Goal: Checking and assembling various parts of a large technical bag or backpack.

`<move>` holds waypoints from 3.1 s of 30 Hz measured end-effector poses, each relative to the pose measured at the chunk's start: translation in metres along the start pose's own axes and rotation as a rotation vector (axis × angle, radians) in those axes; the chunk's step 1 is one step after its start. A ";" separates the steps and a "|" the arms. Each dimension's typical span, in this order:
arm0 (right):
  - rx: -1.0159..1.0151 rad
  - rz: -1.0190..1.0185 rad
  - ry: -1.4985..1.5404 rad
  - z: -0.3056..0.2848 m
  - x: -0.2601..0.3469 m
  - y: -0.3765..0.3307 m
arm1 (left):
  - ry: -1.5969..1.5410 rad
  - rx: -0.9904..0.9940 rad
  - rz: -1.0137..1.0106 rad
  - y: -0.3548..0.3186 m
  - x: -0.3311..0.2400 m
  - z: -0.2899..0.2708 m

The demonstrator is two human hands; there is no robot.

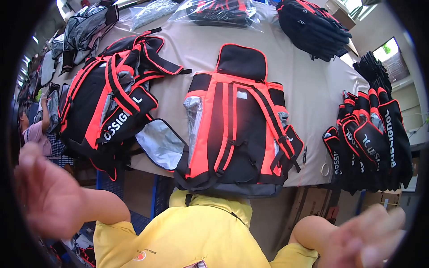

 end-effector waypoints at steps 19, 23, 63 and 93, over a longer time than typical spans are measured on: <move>1.095 0.573 -0.431 0.092 -0.351 -0.313 | 0.859 0.986 -0.543 -0.352 0.299 0.348; 0.639 1.193 0.151 0.072 -0.434 -0.236 | 0.907 0.996 -0.575 -0.375 0.308 0.351; 0.473 1.155 -0.092 0.036 -0.572 -0.312 | 0.896 1.055 -0.484 -0.385 0.339 0.354; 0.227 1.228 0.040 0.047 -0.576 -0.326 | 0.865 0.975 -0.515 -0.387 0.335 0.357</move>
Point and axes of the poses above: each hand's wrist, its own y-axis towards the middle knuckle, its own z-axis out of the palm, x = y × z, the point moved 2 cm from there along y, towards the middle knuckle, and after that the axes turned 1 degree about -x, right-handed, at the moved point
